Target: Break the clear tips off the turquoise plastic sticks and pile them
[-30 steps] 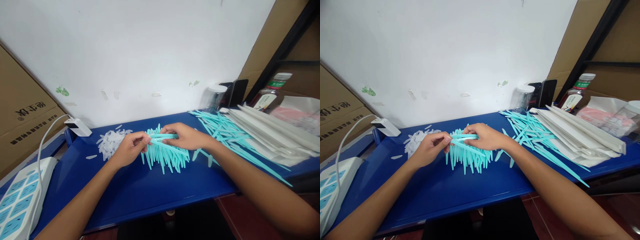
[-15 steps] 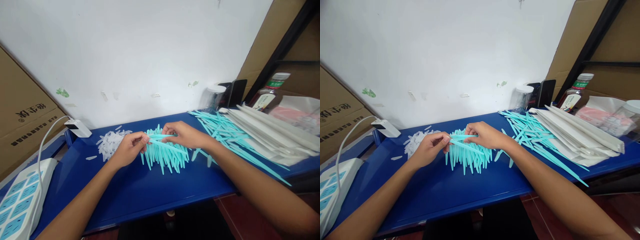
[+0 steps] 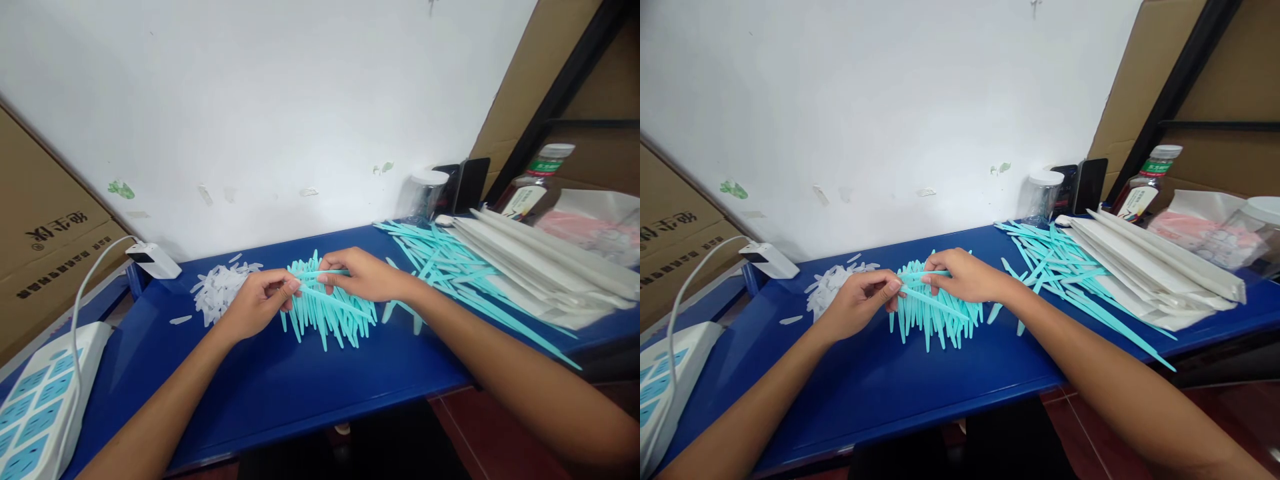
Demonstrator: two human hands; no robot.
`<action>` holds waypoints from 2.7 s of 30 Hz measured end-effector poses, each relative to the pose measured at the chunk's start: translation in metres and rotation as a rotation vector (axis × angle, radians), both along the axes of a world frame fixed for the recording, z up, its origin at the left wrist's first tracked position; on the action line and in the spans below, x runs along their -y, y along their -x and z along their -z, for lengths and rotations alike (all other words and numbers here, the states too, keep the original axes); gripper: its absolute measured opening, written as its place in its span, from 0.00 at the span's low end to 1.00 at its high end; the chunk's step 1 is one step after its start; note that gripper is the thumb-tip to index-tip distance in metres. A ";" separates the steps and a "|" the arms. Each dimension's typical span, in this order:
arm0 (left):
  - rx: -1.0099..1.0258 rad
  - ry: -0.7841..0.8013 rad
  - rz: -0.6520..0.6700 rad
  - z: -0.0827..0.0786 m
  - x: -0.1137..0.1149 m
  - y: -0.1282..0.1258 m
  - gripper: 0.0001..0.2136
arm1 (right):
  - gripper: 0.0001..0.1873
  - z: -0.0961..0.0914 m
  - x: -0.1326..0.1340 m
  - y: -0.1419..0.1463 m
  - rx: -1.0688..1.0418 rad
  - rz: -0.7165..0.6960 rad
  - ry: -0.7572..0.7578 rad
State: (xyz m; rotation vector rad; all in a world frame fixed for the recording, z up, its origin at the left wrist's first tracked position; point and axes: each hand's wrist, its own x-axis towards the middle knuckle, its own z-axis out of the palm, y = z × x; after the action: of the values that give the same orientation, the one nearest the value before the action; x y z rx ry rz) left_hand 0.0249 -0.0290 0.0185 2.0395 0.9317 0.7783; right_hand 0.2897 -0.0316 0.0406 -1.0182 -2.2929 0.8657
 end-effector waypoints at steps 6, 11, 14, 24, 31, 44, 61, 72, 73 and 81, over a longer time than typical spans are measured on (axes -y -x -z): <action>0.017 0.001 0.020 -0.002 0.001 -0.003 0.19 | 0.10 0.003 0.003 0.004 -0.093 -0.036 0.124; 0.052 -0.014 0.015 -0.004 -0.001 0.000 0.18 | 0.14 0.001 0.004 0.004 -0.134 -0.085 0.092; 0.060 -0.016 0.005 -0.004 -0.002 0.001 0.18 | 0.24 0.000 0.004 0.004 -0.081 -0.102 0.143; -0.016 -0.059 0.011 -0.007 0.003 0.000 0.19 | 0.22 -0.003 0.007 0.004 -0.096 -0.208 0.253; -0.018 -0.085 0.037 -0.018 0.005 0.002 0.22 | 0.22 -0.005 0.006 0.002 -0.107 -0.203 0.283; 0.183 -0.199 -0.298 -0.031 -0.034 0.063 0.18 | 0.25 -0.018 -0.005 -0.022 -0.083 -0.050 0.232; -0.612 -0.567 -0.424 -0.003 -0.046 0.058 0.19 | 0.25 0.003 -0.002 -0.008 0.491 0.472 -0.102; -0.640 -0.555 -0.426 -0.003 -0.043 0.056 0.19 | 0.16 0.010 0.008 0.001 0.552 0.467 -0.260; -0.645 -0.553 -0.428 -0.003 -0.043 0.056 0.19 | 0.16 0.008 0.008 0.000 0.535 0.464 -0.256; -0.807 -0.489 -0.462 -0.004 -0.048 0.066 0.21 | 0.18 -0.001 -0.019 -0.035 0.636 0.687 -0.213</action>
State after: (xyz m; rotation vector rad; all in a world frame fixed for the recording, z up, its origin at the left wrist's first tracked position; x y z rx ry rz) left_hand -0.0409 0.0185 0.0224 2.6748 1.8541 0.4072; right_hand 0.3244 -0.0127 0.0421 -2.0080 -2.1481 0.0031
